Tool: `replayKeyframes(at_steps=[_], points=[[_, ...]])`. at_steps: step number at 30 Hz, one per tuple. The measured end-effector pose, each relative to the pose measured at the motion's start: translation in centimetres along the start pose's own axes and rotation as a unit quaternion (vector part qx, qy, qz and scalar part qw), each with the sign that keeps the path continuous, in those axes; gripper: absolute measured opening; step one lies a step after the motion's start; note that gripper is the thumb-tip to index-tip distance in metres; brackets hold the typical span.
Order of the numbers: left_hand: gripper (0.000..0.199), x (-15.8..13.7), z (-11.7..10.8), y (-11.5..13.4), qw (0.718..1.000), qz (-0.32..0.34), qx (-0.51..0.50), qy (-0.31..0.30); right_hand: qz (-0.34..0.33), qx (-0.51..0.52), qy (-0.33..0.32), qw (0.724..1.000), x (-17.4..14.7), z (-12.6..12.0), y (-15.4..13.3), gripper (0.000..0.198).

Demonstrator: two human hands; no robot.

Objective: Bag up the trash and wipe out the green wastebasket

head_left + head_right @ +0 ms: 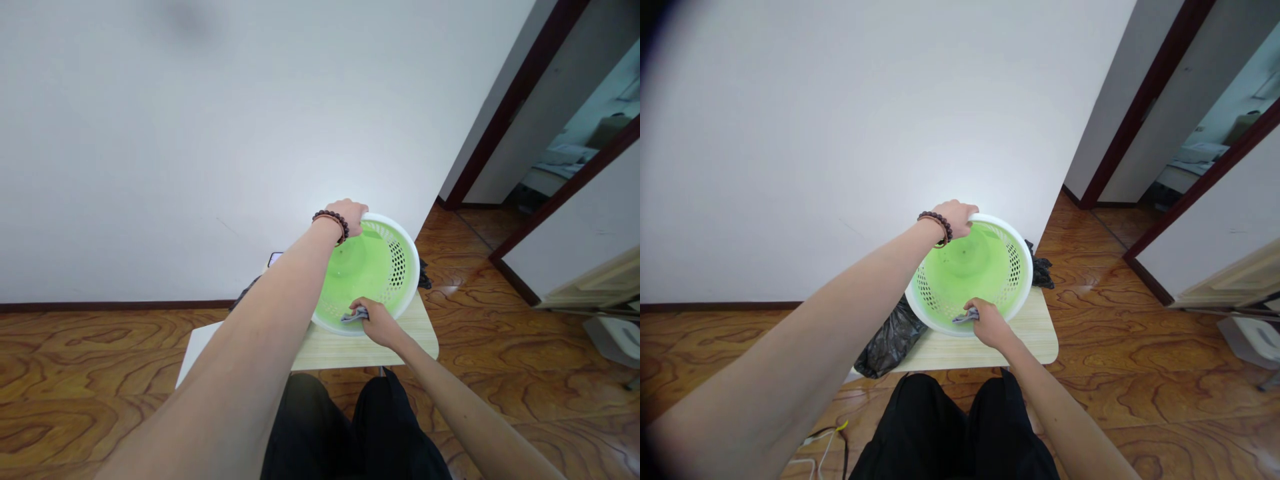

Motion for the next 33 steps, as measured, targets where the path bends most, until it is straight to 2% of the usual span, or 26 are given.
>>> replayKeyframes(at_steps=[5, 8, 11, 13, 15, 18, 21, 26, 30, 33], points=[[0.036, -0.1, -0.1, 0.0, 1.0, -0.006, -0.003, -0.002, -0.048, -0.041, -0.001, 0.998, -0.4, -0.5, -1.6, 0.029], [0.036, -0.2, -0.1, -0.1, 1.0, -0.008, 0.001, -0.002, -0.071, -0.082, 0.024, 0.994, -0.7, -1.9, -1.9, 0.034], [0.035, -0.1, -0.2, -0.2, 1.0, -0.004, 0.01, 0.007, -0.083, -0.179, 0.063, 0.978, -1.3, -2.8, -1.7, 0.044], [0.035, 0.0, -0.1, -0.2, 1.0, -0.004, 0.013, 0.01, -0.085, -0.237, 0.034, 0.967, -1.9, -2.1, -1.6, 0.047], [0.035, 0.0, 0.0, -0.2, 1.0, -0.009, 0.013, 0.006, -0.081, -0.255, -0.035, 0.963, -2.6, -0.6, -1.6, 0.048], [0.036, 0.1, 0.1, -0.2, 1.0, -0.017, 0.013, -0.003, -0.088, -0.222, -0.132, 0.962, -3.7, 1.5, -2.6, 0.055], [0.035, 0.0, 0.0, -0.1, 1.0, -0.011, 0.014, 0.002, -0.107, -0.189, -0.162, 0.963, -4.3, 1.8, -3.8, 0.062], [0.034, -0.1, -0.1, -0.4, 1.0, -0.014, 0.012, 0.007, -0.218, -0.198, -0.111, 0.949, -4.4, 1.3, -4.0, 0.047], [0.034, -0.1, 0.0, -0.3, 1.0, -0.011, 0.017, 0.003, -0.233, -0.245, -0.035, 0.941, -4.6, 0.9, -2.2, 0.045], [0.034, -0.1, 0.1, -0.2, 1.0, -0.01, 0.017, 0.002, -0.236, -0.288, -0.001, 0.928, -5.3, 0.2, -1.4, 0.041]])
Point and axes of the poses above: each hand's wrist, its own x-axis towards the middle knuckle, its own z-axis out of the palm, y = z × x, the point moved 7 cm from there along x, towards the middle knuckle, and after that the axes turned 9 degrees about -x, right-handed, at the moved point
